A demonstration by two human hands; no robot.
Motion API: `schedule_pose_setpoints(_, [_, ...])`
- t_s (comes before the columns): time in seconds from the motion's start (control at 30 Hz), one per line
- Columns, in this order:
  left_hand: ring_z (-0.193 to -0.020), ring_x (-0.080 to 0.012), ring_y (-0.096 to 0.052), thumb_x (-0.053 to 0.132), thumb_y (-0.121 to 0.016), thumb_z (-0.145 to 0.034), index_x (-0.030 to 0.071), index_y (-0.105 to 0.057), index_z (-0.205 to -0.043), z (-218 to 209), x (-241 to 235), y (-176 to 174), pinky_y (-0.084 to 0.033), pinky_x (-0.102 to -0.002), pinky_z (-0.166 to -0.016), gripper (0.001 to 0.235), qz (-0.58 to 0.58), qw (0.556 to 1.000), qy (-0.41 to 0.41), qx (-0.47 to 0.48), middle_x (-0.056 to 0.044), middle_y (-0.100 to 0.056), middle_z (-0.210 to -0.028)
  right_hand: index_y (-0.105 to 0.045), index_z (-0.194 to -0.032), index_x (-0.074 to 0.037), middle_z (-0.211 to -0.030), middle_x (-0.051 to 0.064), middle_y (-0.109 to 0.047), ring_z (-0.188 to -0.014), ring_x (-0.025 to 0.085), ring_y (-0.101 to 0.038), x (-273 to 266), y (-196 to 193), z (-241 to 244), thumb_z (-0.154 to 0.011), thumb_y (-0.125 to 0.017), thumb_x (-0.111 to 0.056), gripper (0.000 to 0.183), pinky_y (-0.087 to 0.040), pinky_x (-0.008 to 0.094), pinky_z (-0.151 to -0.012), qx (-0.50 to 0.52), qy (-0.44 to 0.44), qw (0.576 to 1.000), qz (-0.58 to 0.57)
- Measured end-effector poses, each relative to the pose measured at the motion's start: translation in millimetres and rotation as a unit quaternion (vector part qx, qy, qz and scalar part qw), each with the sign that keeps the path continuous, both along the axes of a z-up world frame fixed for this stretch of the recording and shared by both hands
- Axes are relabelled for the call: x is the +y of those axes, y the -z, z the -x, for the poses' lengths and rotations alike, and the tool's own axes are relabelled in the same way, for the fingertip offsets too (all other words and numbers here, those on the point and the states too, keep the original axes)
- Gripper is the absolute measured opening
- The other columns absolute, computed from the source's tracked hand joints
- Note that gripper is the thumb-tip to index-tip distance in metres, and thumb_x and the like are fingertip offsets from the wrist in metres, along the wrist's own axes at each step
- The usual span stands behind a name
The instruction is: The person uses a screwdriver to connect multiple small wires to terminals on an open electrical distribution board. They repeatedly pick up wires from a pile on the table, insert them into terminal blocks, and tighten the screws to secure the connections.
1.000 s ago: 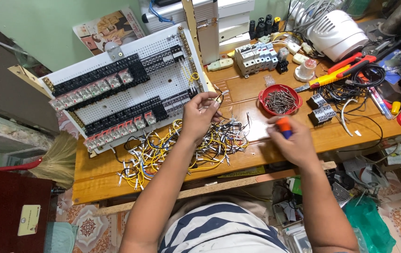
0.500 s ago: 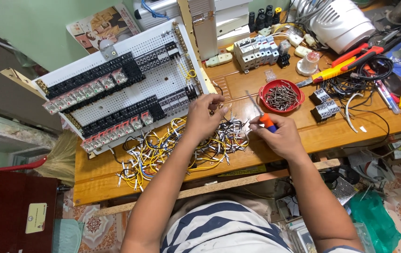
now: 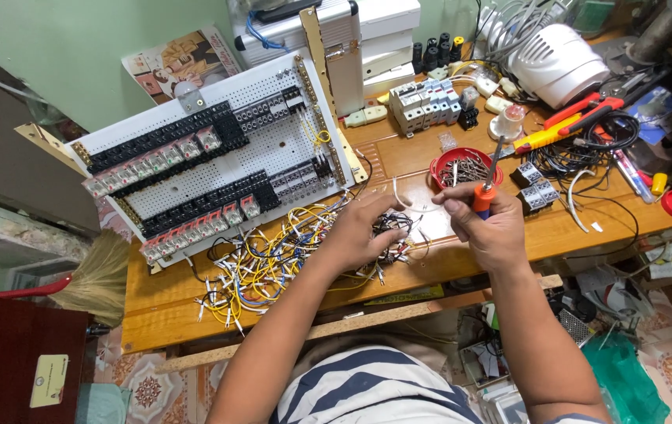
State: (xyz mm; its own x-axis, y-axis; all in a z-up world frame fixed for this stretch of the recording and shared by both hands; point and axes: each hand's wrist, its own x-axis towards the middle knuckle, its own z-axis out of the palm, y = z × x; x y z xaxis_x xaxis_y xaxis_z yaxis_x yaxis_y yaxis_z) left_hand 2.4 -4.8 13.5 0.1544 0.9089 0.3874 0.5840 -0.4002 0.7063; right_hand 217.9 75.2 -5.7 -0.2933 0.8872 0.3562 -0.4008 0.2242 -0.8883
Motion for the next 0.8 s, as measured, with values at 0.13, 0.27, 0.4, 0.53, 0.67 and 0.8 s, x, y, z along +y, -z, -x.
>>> schedule_pose_setpoints(0.13, [-0.094, -0.0311, -0.075, 0.028, -0.082, -0.088, 0.01, -0.071, -0.109, -7, -6, -1, -0.059, -0.043, -0.084, 0.029, 0.027, 0.992, -0.012, -0.121, -0.012, -0.077, -0.099, -0.069, -0.104, 0.007, -0.089, 0.02, -0.072, -0.039, 0.007, -0.048, -4, -8, 6, -0.094, -0.069, 0.004, 0.011, -0.042, 0.019, -0.039, 0.031, -0.015, 0.999, 0.021])
schedule_pose_setpoints(0.27, [-0.075, -0.0174, -0.075, 0.029, -0.07, -0.1, 0.003, -0.069, -0.119, -15, -16, -12, -0.06, -0.022, -0.061, 0.033, 0.135, 0.894, -0.018, -0.426, -0.016, -0.075, -0.096, -0.073, -0.099, 0.005, -0.074, 0.013, -0.069, -0.04, 0.006, -0.05, -16, -19, 11, -0.086, -0.075, 0.006, 0.013, -0.043, 0.018, -0.04, -0.019, -0.045, 0.997, -0.052])
schedule_pose_setpoints(0.4, [-0.063, -0.017, -0.073, 0.026, -0.062, -0.106, 0.001, -0.073, -0.116, -16, -24, -9, -0.059, -0.021, -0.049, 0.029, 0.103, 0.911, -0.052, -0.397, -0.02, -0.075, -0.092, -0.074, -0.101, 0.007, -0.056, 0.01, -0.061, -0.037, 0.005, -0.049, -39, -44, 15, -0.082, -0.075, 0.008, 0.019, -0.041, 0.015, -0.039, -0.044, -0.079, 0.993, -0.077])
schedule_pose_setpoints(0.53, [-0.06, -0.0129, -0.069, 0.019, -0.07, -0.101, 0.009, -0.079, -0.112, -13, -34, -19, -0.054, -0.026, -0.048, 0.018, 0.003, 0.962, -0.088, -0.257, -0.014, -0.072, -0.095, -0.064, -0.124, 0.003, -0.078, 0.018, -0.073, -0.039, 0.007, -0.051, -44, -33, 19, -0.081, -0.077, 0.005, 0.045, -0.044, 0.017, -0.038, -0.022, -0.092, 0.994, -0.055])
schedule_pose_setpoints(0.67, [-0.059, -0.0101, -0.062, 0.015, -0.073, -0.097, 0.012, -0.08, -0.115, -14, -40, -9, -0.052, -0.021, -0.048, 0.019, -0.04, 0.96, -0.104, -0.257, -0.01, -0.064, -0.082, -0.058, -0.128, 0.004, -0.078, 0.017, -0.073, -0.039, 0.007, -0.053, -48, -34, 22, -0.077, -0.08, 0.005, 0.055, -0.045, 0.017, -0.038, -0.02, -0.118, 0.991, -0.067])
schedule_pose_setpoints(0.8, [-0.063, -0.0165, -0.073, 0.009, -0.069, -0.098, 0.002, -0.076, -0.118, -21, -53, -24, -0.062, -0.024, -0.053, 0.022, -0.029, 0.933, -0.042, -0.357, -0.015, -0.071, -0.085, -0.075, -0.093, 0.002, -0.057, 0.004, -0.06, -0.049, 0.005, -0.049, -54, -58, 26, -0.075, -0.085, 0.003, 0.02, -0.042, 0.018, -0.048, -0.072, -0.103, 0.985, -0.121])
